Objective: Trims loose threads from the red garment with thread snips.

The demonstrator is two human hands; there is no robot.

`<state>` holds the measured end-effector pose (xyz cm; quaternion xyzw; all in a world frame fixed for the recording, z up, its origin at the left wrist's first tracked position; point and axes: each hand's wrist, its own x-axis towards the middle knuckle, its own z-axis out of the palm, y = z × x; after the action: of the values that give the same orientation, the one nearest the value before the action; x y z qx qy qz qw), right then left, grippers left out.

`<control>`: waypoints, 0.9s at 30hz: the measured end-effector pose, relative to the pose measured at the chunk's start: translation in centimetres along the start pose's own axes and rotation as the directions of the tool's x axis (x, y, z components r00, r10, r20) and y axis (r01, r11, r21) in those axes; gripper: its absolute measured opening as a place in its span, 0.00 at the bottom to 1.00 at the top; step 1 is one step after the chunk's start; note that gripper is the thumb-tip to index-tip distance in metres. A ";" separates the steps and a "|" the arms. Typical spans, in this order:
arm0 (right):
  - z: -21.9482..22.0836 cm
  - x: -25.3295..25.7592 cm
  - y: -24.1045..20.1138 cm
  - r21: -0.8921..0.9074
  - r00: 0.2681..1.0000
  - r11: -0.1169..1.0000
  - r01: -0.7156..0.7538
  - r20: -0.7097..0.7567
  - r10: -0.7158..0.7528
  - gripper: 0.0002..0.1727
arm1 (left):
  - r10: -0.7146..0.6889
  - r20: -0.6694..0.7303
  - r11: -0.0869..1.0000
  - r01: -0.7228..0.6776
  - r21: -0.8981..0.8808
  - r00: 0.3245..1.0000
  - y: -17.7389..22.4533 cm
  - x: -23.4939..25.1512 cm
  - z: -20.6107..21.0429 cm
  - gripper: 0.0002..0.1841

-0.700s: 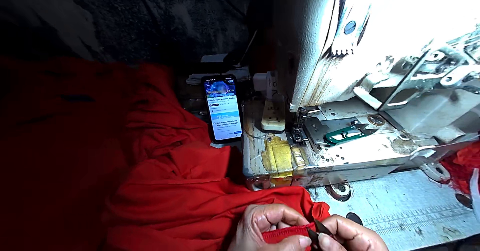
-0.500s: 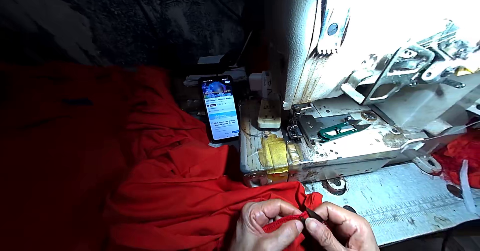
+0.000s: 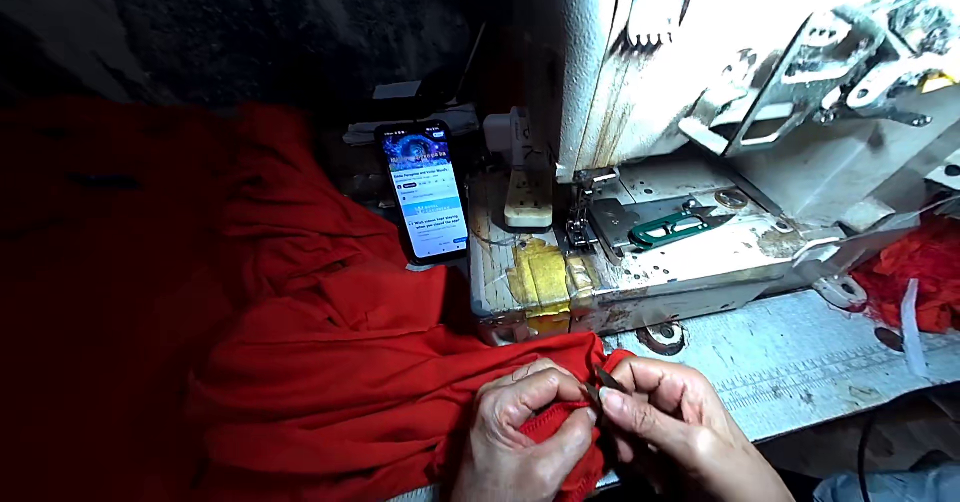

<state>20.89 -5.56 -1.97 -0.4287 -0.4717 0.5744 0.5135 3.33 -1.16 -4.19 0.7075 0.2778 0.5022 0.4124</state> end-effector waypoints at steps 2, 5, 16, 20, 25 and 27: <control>-0.2 0.7 0.4 0.087 1.000 0.996 -0.022 0.021 0.021 0.07 | -0.043 -0.021 0.999 0.043 0.008 0.999 0.0 0.0 0.1 0.03; -0.9 1.0 1.4 0.196 0.980 0.979 0.061 0.174 -0.096 0.07 | -0.122 -0.067 0.992 0.120 -0.041 0.990 0.1 0.2 0.2 0.04; -1.4 -0.8 1.9 0.218 0.945 0.921 0.323 -0.018 -0.327 0.06 | -0.235 -0.043 0.954 0.222 -0.204 0.971 -0.1 0.5 -0.7 0.05; -1.5 -0.2 2.0 -0.387 0.791 0.759 0.523 -0.110 -0.602 0.16 | -0.140 0.069 0.965 0.152 -0.213 0.988 -0.3 0.4 -0.9 0.05; -1.8 0.8 0.7 -0.399 0.913 0.831 0.387 0.037 -0.407 0.09 | -0.049 0.095 0.994 0.057 -0.090 0.994 -0.1 0.6 -1.1 0.06; -1.4 0.7 0.4 -0.428 0.911 0.822 0.375 0.004 -0.413 0.06 | -0.084 0.065 0.994 0.088 -0.064 0.994 0.3 0.6 -0.9 0.06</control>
<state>22.10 -4.70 -2.65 -0.4470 -0.6390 0.3214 0.5372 2.72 -0.51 -3.51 0.6960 0.2779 0.4708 0.4655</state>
